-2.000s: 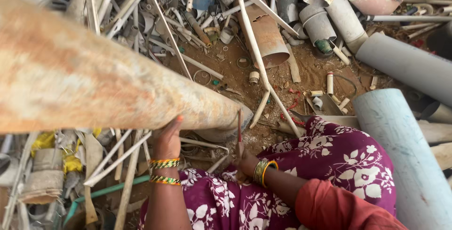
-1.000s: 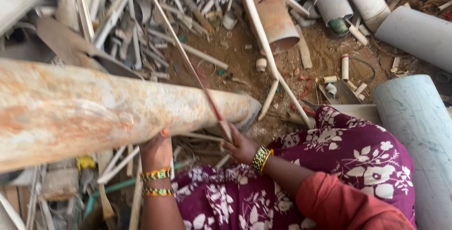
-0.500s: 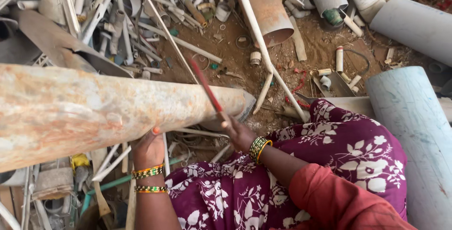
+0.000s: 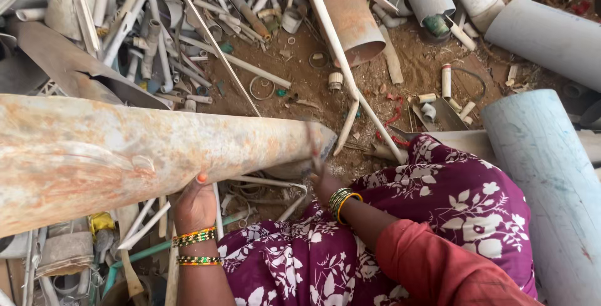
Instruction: The person uses a saw to cut a large plastic pipe amidst a pile of scrap pipes, then uses the saw to smooth the edges of a smaller pipe connector.
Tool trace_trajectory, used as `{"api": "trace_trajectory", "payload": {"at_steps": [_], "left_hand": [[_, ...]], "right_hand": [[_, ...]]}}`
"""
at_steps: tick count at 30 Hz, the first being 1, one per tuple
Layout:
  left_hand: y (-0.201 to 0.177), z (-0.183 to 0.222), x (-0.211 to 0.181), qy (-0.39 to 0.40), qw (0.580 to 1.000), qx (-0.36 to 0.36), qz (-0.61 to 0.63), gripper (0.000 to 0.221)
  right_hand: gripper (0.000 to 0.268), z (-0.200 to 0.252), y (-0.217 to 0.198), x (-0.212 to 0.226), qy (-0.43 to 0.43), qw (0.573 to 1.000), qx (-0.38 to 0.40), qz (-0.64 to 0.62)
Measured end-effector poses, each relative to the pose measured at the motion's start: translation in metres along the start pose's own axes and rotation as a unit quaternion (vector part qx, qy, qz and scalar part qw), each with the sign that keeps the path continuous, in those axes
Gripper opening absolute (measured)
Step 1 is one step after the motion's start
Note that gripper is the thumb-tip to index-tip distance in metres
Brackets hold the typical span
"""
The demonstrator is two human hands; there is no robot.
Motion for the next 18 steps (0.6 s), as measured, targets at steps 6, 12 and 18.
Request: {"api": "trace_trajectory", "payload": {"at_steps": [6, 12, 18], "left_hand": [[-0.001, 0.000, -0.002, 0.025, 1.000, -0.001, -0.007, 0.079], [0.001, 0.000, -0.004, 0.033, 0.999, -0.027, -0.001, 0.077], [-0.001, -0.003, -0.001, 0.027, 0.999, -0.031, 0.006, 0.075]], "right_hand": [[0.060, 0.027, 0.013, 0.010, 0.062, 0.992, 0.088, -0.064], [0.060, 0.005, 0.024, -0.030, 0.083, 0.993, 0.081, -0.021], [0.061, 0.006, 0.032, -0.021, 0.023, 0.996, 0.083, -0.010]]}}
Point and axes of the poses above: each hand's wrist, its own z-axis away from the middle knuckle, its own y-axis out of the palm, x = y × z, the point moved 8 cm from there along -z, towards the middle knuckle, and after that the axes turned 2 degrees about y, right-handed, at the moved point
